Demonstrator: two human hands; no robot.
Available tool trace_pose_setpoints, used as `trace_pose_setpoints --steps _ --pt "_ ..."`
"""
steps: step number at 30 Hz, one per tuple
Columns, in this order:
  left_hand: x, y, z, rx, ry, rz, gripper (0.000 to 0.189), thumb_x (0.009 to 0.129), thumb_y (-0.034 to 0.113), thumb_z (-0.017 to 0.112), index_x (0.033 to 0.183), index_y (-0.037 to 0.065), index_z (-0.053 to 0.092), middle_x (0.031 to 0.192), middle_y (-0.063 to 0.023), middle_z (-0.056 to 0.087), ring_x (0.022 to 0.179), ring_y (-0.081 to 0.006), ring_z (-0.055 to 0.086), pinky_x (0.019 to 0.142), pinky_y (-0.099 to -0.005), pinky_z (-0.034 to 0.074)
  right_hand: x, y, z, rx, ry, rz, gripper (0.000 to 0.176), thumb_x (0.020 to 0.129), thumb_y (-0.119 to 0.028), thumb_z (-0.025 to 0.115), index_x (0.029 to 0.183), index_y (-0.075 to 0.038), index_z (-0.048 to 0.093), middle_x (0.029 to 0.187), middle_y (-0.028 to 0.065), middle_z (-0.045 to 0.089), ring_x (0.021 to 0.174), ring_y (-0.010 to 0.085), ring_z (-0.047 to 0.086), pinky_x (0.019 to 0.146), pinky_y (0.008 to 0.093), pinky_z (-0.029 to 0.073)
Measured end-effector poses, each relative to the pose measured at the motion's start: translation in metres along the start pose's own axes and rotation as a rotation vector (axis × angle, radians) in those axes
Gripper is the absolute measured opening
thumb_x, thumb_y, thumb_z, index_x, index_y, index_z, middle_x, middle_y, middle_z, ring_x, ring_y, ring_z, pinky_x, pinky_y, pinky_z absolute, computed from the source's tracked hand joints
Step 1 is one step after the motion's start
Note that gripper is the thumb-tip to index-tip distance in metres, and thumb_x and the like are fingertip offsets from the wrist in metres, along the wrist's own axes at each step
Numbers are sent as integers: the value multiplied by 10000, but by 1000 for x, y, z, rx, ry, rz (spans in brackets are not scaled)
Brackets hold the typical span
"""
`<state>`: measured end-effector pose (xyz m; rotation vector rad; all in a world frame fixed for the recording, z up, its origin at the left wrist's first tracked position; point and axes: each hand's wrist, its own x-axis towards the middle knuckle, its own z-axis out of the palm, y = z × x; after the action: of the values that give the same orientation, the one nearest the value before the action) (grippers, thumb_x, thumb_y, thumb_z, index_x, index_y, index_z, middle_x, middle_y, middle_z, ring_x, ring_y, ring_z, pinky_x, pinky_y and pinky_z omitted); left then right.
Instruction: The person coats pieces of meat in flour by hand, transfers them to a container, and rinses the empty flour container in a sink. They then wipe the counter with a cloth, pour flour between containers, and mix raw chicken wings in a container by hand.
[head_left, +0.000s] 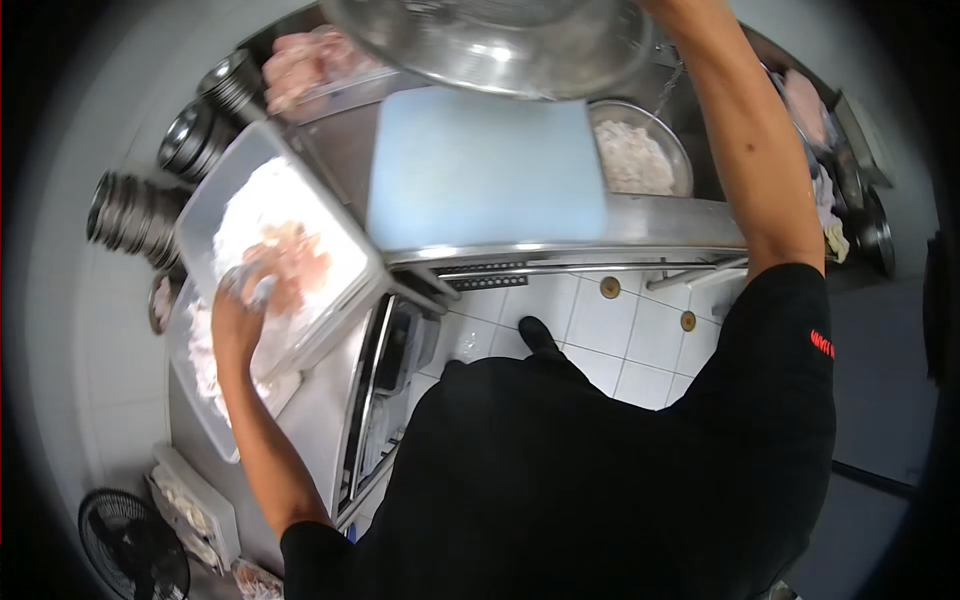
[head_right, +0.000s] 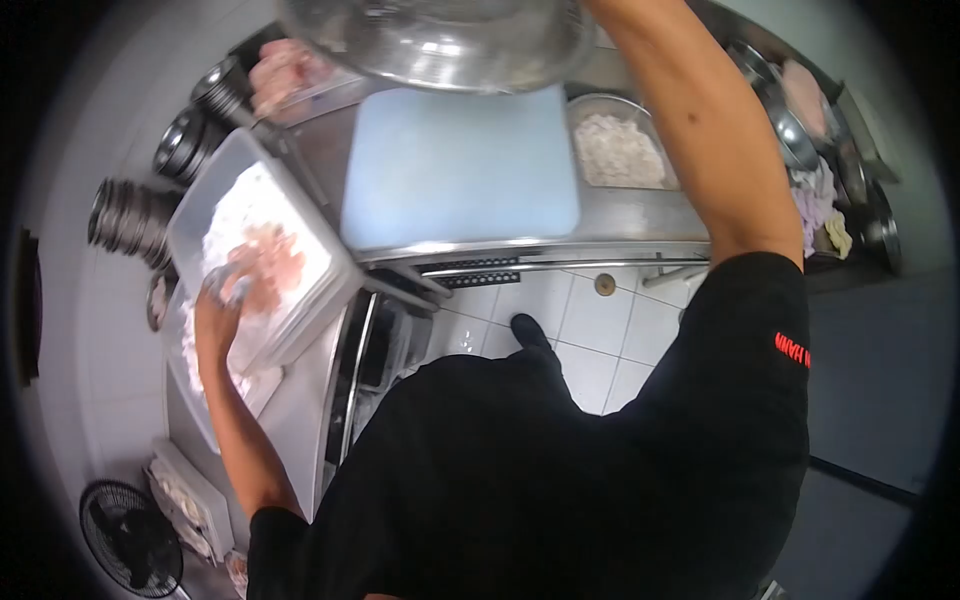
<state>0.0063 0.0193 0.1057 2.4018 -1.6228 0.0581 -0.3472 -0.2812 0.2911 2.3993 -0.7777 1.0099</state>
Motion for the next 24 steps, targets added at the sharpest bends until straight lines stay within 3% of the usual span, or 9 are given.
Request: trace_pose_setpoints --steps 5,7,12,14,16,18,21,23,24 --pt "-3 33 30 8 183 -125 296 875 236 565 1111 65 614 1201 -174 553 1137 -364 483 974 -411 374 -100 125 14 -358 -512 138 423 759 -81 575 1180 -122 575 775 177 635 667 333 615 605 415 481" --pt "0 48 42 -16 226 -129 293 882 237 559 1113 65 616 1201 -168 559 1142 -347 486 974 -409 373 -158 184 49 -315 -467 95 407 793 -152 545 1200 -137 537 855 155 663 740 349 633 669 449 496" --pt "4 84 50 -86 286 -123 285 876 207 572 1094 30 618 1205 -167 566 1132 -336 505 979 -394 375 -257 266 126 -262 -535 445 448 814 -157 529 1259 -157 475 855 143 665 777 350 642 677 464 506" --pt "5 82 54 -107 297 -101 290 869 191 581 1097 14 614 1203 -175 567 1127 -338 512 979 -388 378 -301 300 165 -219 -622 741 446 842 -196 520 1283 -161 461 992 171 648 905 354 629 764 461 500" --pt "2 66 59 -39 302 -99 295 864 173 587 1100 -2 609 1198 -183 569 1123 -338 518 978 -382 382 -356 323 199 -119 -621 794 444 865 -246 508 1297 -160 455 1153 191 590 1047 355 578 863 461 470" --pt "0 64 59 -25 323 -154 400 867 258 608 1145 -29 587 1165 -209 590 1102 -333 549 965 -384 400 -359 317 199 -134 -869 924 453 886 -292 470 1323 -175 457 1235 150 558 1140 333 530 927 458 439" --pt "-5 50 57 43 288 -200 400 858 287 616 1126 -9 596 1168 -203 590 1102 -343 548 952 -391 411 -369 331 237 61 -750 636 366 897 -237 468 1252 -198 543 1204 121 581 1104 334 548 912 410 445" --pt "-6 49 41 -44 227 -376 431 830 286 633 1168 24 581 1190 -217 570 1117 -364 530 953 -403 409 -311 284 233 96 -758 534 343 889 -168 506 1226 -131 563 1171 143 596 1052 335 579 864 387 467" --pt "-7 40 35 -27 184 -362 505 813 308 646 1221 29 540 1215 -220 554 1135 -356 520 969 -405 397 -335 314 305 600 -522 571 341 890 -86 471 1211 -129 576 1150 167 601 1002 355 594 817 375 479"
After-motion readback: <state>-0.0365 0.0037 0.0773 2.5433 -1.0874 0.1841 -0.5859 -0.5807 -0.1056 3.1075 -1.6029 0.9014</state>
